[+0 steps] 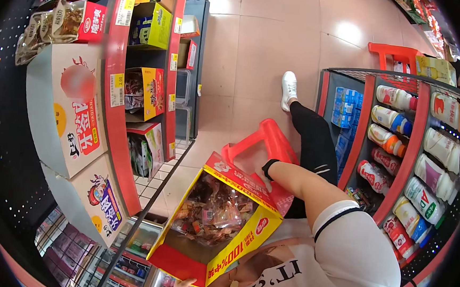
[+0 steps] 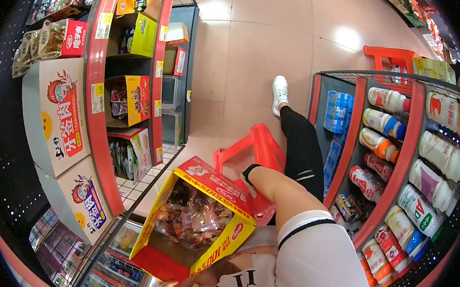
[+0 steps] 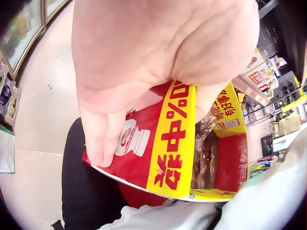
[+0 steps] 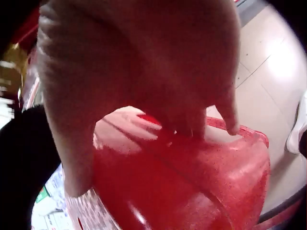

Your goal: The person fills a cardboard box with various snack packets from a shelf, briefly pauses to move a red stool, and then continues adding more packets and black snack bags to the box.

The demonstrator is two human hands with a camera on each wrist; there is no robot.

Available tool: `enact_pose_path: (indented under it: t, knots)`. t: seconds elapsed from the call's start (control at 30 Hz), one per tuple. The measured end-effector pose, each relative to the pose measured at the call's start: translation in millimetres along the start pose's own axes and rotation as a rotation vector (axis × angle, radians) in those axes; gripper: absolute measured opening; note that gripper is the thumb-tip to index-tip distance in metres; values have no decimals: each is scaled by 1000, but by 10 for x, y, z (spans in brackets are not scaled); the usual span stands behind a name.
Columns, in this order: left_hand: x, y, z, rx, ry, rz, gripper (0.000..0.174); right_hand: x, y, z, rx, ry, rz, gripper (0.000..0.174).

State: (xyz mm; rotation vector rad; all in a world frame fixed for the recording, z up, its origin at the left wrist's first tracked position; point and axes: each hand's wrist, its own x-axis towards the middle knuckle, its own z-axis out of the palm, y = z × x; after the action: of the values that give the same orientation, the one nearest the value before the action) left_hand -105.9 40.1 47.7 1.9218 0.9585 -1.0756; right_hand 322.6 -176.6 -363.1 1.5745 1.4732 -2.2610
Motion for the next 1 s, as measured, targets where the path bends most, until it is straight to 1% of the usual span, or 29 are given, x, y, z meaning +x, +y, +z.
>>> enact_pose_path:
  t: [0.07, 0.13, 0.2, 0.27, 0.33, 0.5, 0.53, 0.57, 0.6, 0.63, 0.67, 0.7, 0.73, 0.8, 0.87, 0.9, 0.93, 0.97, 1.0]
  knots:
    - [-19, 23, 12, -17, -18, -20, 25, 2, 29, 33, 11, 6, 18, 61]
    - [-60, 81, 61, -38, -28, -45, 25, -16, 95, -37, 12, 12, 31, 62]
    - [-151, 147, 82, -53, -44, -73, 25, -52, 288, -203, 21, 15, 41, 64]
    - [-210, 217, 90, -67, -64, -92, 24, -129, 326, -272, 29, 16, 50, 65]
    - [-215, 301, 110, -81, -77, -103, 24, -238, 474, -690, 132, -113, 256, 72]
    - [-177, 494, 103, -99, -108, -130, 24, -1199, 506, -1724, 163, -46, 336, 72]
    - [-164, 533, 92, -99, -116, -136, 24, -1380, 534, -1898, 144, 9, 317, 70]
    - [-158, 578, 77, -98, -125, -145, 24, -1568, 568, -2073, 175, 21, 332, 76]
    - [-154, 625, 70, -98, -133, -153, 24, -1478, 851, -2124, 230, 155, 318, 87]
    - [-144, 658, 63, -96, -142, -162, 24, -1970, 663, -2241, 412, 299, 188, 101]
    - [-148, 679, 56, -96, -153, -172, 24, -2458, 400, -2367, 431, 329, 277, 106]
    - [-193, 713, 39, -96, -166, -186, 24, -1986, 948, -2454, 433, 309, 24, 113]
    - [-242, 733, 24, -96, -182, -201, 24, -2105, 844, -2500, 436, 470, 201, 104]
    - [-255, 753, 12, -104, -212, -213, 24, -2329, 532, -2434, 134, 837, 269, 82]
    - [-274, 830, 40, -113, -233, -220, 24, -2165, 489, -2066, 83, 1425, 113, 69]
    - [-273, 846, 51, -118, -241, -222, 24, -2126, 406, -1853, -63, 1646, 149, 66]
    - [-279, 862, 55, -122, -247, -226, 24, -2173, 256, -1643, -99, 1603, 190, 73]
    - [-290, 876, 62, -127, -253, -232, 24, -2169, 143, -1408, -143, 1474, 229, 79]
    - [-302, 887, 76, -132, -258, -238, 24, -2139, 41, -1184, -206, 1360, 207, 83]
